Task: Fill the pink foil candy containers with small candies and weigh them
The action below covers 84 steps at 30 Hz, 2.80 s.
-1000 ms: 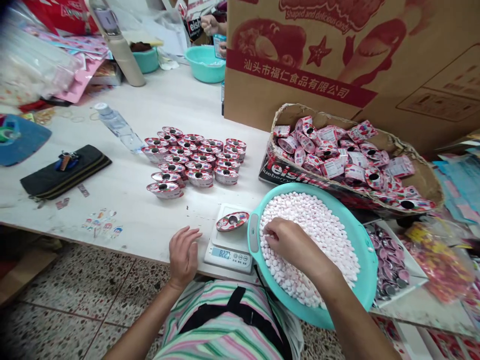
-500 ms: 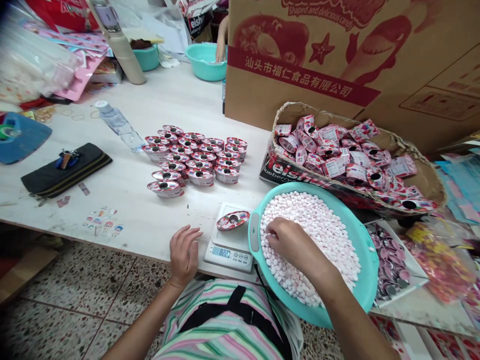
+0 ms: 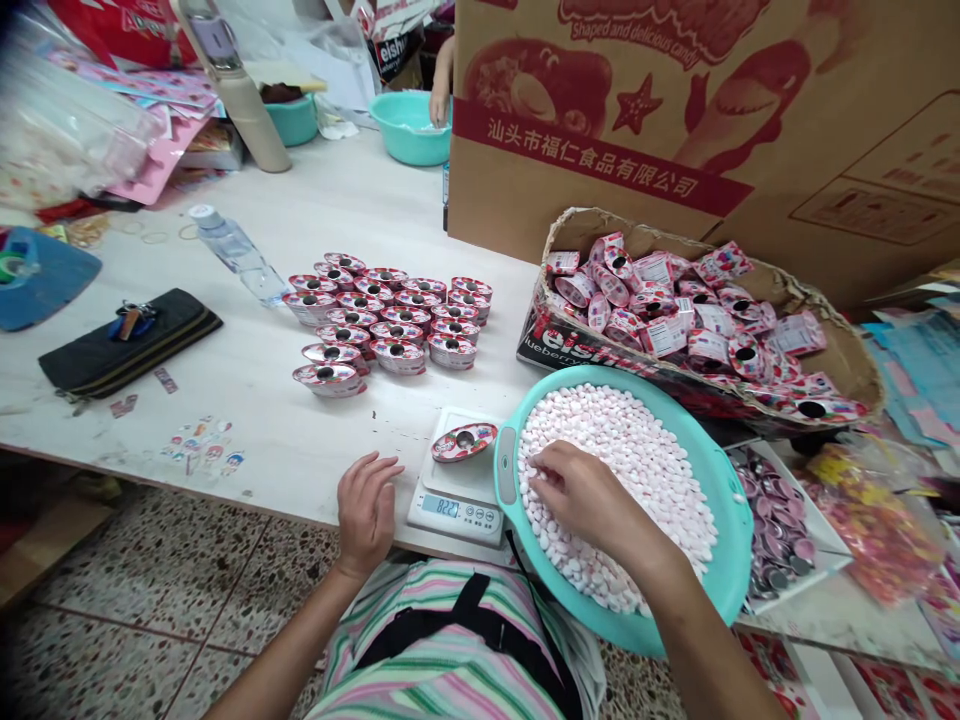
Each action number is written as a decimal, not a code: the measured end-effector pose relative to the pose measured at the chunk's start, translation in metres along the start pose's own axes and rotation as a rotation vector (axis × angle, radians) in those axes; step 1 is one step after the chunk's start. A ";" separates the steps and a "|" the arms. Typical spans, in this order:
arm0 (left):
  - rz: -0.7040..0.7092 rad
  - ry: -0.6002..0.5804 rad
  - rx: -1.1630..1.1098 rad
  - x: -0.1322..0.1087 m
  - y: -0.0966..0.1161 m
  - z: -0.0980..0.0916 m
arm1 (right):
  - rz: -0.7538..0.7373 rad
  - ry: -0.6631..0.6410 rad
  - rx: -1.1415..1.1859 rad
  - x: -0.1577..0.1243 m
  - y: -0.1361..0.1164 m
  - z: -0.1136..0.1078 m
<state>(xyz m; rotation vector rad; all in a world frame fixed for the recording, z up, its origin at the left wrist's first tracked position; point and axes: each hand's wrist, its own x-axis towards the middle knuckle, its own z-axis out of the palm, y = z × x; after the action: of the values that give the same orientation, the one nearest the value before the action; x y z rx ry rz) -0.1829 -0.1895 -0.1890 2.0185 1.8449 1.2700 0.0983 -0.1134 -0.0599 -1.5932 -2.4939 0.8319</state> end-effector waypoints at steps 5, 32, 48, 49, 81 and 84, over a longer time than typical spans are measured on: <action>-0.002 -0.007 0.011 0.000 0.000 0.001 | 0.001 0.004 0.002 0.004 0.000 0.000; -0.001 -0.017 0.024 0.000 0.000 0.000 | 0.042 -0.030 0.104 0.004 0.000 -0.004; -0.007 -0.011 0.021 -0.001 -0.001 0.001 | 0.066 0.003 0.353 0.013 -0.006 -0.019; -0.008 -0.012 0.020 -0.001 -0.001 0.001 | 0.040 0.010 0.355 0.017 -0.013 -0.021; -0.007 -0.008 0.009 0.000 0.001 -0.001 | -0.224 -0.040 -0.063 0.077 -0.063 0.002; -0.012 -0.002 0.008 -0.001 0.002 -0.001 | -0.200 0.020 -0.043 0.072 -0.064 -0.006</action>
<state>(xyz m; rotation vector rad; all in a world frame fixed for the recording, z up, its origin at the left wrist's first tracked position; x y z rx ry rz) -0.1821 -0.1911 -0.1880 2.0086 1.8613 1.2590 0.0146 -0.0696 -0.0412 -1.3267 -2.6189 0.7371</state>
